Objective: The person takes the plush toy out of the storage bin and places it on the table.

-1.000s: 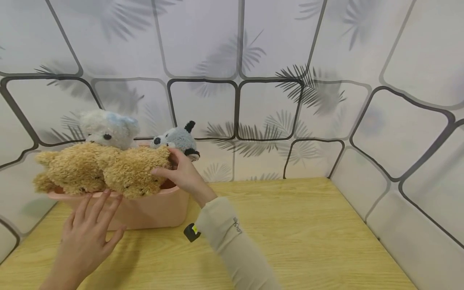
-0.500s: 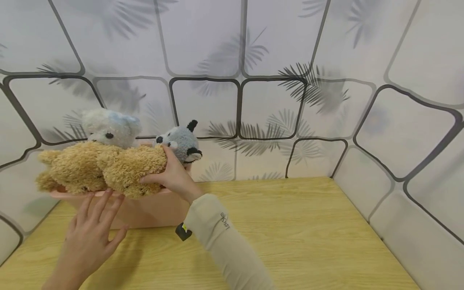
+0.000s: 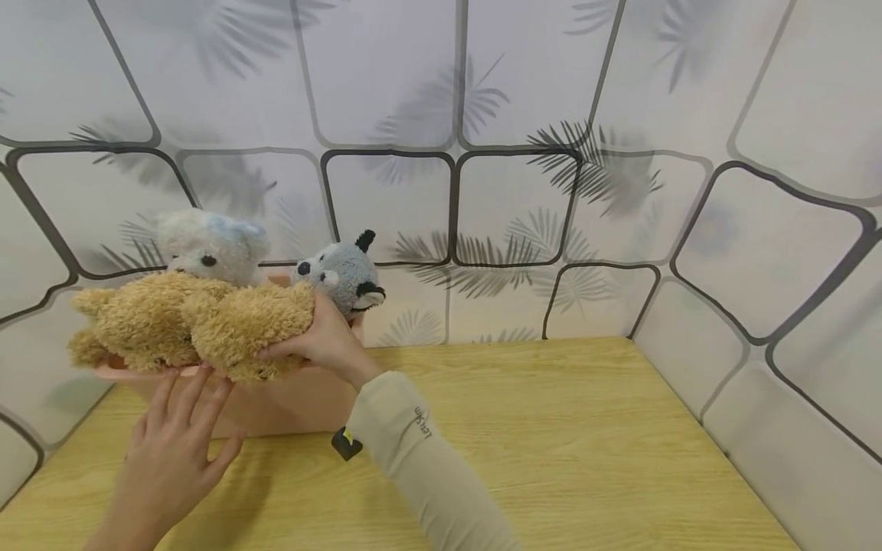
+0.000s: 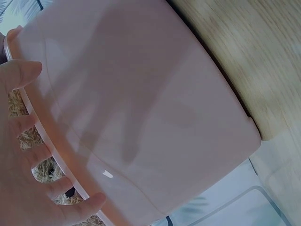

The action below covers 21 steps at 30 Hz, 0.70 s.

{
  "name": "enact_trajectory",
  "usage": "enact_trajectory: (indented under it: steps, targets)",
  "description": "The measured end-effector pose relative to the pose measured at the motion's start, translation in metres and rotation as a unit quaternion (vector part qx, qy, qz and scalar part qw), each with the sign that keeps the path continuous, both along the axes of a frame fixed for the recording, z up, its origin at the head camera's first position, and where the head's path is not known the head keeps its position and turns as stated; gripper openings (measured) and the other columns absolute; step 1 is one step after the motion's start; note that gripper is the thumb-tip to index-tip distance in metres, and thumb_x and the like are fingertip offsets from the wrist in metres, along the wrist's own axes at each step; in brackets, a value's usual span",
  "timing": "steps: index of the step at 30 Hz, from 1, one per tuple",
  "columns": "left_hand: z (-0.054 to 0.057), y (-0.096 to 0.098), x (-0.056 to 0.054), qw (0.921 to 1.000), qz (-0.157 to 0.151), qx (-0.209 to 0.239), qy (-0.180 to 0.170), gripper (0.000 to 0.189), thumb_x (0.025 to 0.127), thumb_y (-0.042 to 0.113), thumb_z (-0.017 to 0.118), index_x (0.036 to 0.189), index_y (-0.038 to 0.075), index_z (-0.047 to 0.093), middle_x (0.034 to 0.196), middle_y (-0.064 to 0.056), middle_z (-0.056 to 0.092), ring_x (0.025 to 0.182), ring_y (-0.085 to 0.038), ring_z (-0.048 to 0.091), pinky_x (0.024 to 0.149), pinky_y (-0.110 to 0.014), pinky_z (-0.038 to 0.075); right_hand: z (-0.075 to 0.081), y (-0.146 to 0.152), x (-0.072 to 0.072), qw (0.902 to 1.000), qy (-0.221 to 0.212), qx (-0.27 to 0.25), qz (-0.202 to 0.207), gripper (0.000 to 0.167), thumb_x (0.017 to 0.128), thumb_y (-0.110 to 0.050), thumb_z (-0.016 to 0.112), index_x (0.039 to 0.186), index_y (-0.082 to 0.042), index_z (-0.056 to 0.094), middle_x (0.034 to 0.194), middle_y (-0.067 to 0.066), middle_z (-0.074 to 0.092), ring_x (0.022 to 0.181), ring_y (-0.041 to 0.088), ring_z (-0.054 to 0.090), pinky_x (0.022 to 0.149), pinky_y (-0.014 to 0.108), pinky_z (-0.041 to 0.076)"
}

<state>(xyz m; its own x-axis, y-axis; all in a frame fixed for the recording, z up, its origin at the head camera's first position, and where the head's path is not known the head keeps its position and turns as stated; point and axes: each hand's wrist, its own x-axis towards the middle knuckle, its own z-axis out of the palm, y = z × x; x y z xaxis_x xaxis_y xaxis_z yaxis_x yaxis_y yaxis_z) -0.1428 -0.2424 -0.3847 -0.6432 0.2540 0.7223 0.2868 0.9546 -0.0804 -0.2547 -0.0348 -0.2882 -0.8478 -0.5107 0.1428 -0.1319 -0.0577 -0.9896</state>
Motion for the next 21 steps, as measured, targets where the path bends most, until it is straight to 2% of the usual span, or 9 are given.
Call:
enact_trajectory:
  steps: [4, 5, 8, 14, 16, 18, 21]
  targets:
    - [0.0006, 0.0006, 0.0007, 1.0000, 0.002, 0.001, -0.005, 0.083, 0.102, 0.067, 0.013, 0.136, 0.006, 0.057, 0.149, -0.025, 0.043, 0.136, -0.056, 0.033, 0.078, -0.076, 0.045, -0.0004, 0.0013, 0.0000, 1.0000, -0.009, -0.002, 0.002, 0.098, 0.077, 0.009, 0.084, 0.155, -0.021, 0.034, 0.123, -0.002, 0.063, 0.072, 0.014, 0.063, 0.056, 0.029, 0.054]
    - [0.0007, 0.0007, 0.0008, 1.0000, 0.002, 0.002, -0.006, 0.083, 0.102, 0.067, 0.013, 0.136, 0.006, 0.057, 0.149, -0.025, 0.043, 0.136, -0.056, 0.033, 0.078, -0.076, 0.045, -0.0003, 0.0019, 0.0001, 0.9999, -0.014, -0.002, 0.002, 0.099, 0.077, 0.009, 0.083, 0.156, -0.022, 0.033, 0.123, 0.000, 0.064, 0.066, 0.016, 0.062, 0.053, 0.030, 0.053]
    - [0.0008, 0.0008, 0.0009, 1.0000, 0.002, 0.003, -0.008, 0.082, 0.102, 0.067, 0.013, 0.137, 0.007, 0.056, 0.149, -0.025, 0.043, 0.135, -0.056, 0.033, 0.077, -0.076, 0.045, -0.0009, 0.0026, -0.0011, 0.9998, -0.016, -0.007, 0.007, 0.093, 0.079, 0.010, 0.081, 0.154, -0.020, 0.035, 0.122, 0.004, 0.064, 0.062, 0.017, 0.060, 0.052, 0.030, 0.053]
    - [0.0016, 0.0001, 0.0011, 0.9999, 0.006, 0.001, -0.011, 0.082, 0.102, 0.067, 0.012, 0.139, 0.008, 0.055, 0.151, -0.024, 0.042, 0.135, -0.055, 0.034, 0.076, -0.076, 0.045, -0.0018, 0.0019, -0.0019, 0.9999, 0.012, 0.008, -0.003, 0.083, 0.082, 0.005, 0.081, 0.149, -0.019, 0.038, 0.120, 0.000, 0.063, 0.059, 0.018, 0.059, 0.057, 0.034, 0.058]
    - [0.0017, -0.0002, 0.0011, 0.9999, 0.008, -0.001, -0.014, 0.081, 0.102, 0.067, 0.012, 0.140, 0.008, 0.054, 0.151, -0.023, 0.041, 0.135, -0.055, 0.034, 0.077, -0.075, 0.045, -0.0022, 0.0020, -0.0014, 0.9989, 0.035, 0.025, -0.015, 0.082, 0.083, 0.000, 0.083, 0.149, -0.020, 0.039, 0.125, -0.002, 0.062, 0.072, 0.012, 0.061, 0.068, 0.033, 0.059]
    - [0.0020, -0.0004, 0.0011, 0.9998, 0.009, -0.002, -0.017, 0.081, 0.102, 0.067, 0.012, 0.141, 0.009, 0.054, 0.151, -0.022, 0.041, 0.135, -0.054, 0.034, 0.077, -0.075, 0.045, -0.0032, 0.0021, -0.0011, 0.9975, 0.055, 0.038, -0.024, 0.082, 0.084, -0.005, 0.083, 0.151, -0.020, 0.039, 0.129, -0.001, 0.061, 0.077, 0.016, 0.064, 0.077, 0.034, 0.058]
    - [0.0026, -0.0007, 0.0016, 0.9997, 0.010, -0.005, -0.021, 0.081, 0.102, 0.067, 0.011, 0.142, 0.010, 0.053, 0.151, -0.022, 0.041, 0.136, -0.054, 0.034, 0.077, -0.075, 0.045, -0.0052, 0.0025, -0.0007, 0.9938, 0.085, 0.054, -0.047, 0.084, 0.084, -0.012, 0.084, 0.153, -0.019, 0.038, 0.138, -0.001, 0.057, 0.104, 0.013, 0.063, 0.093, 0.031, 0.052]
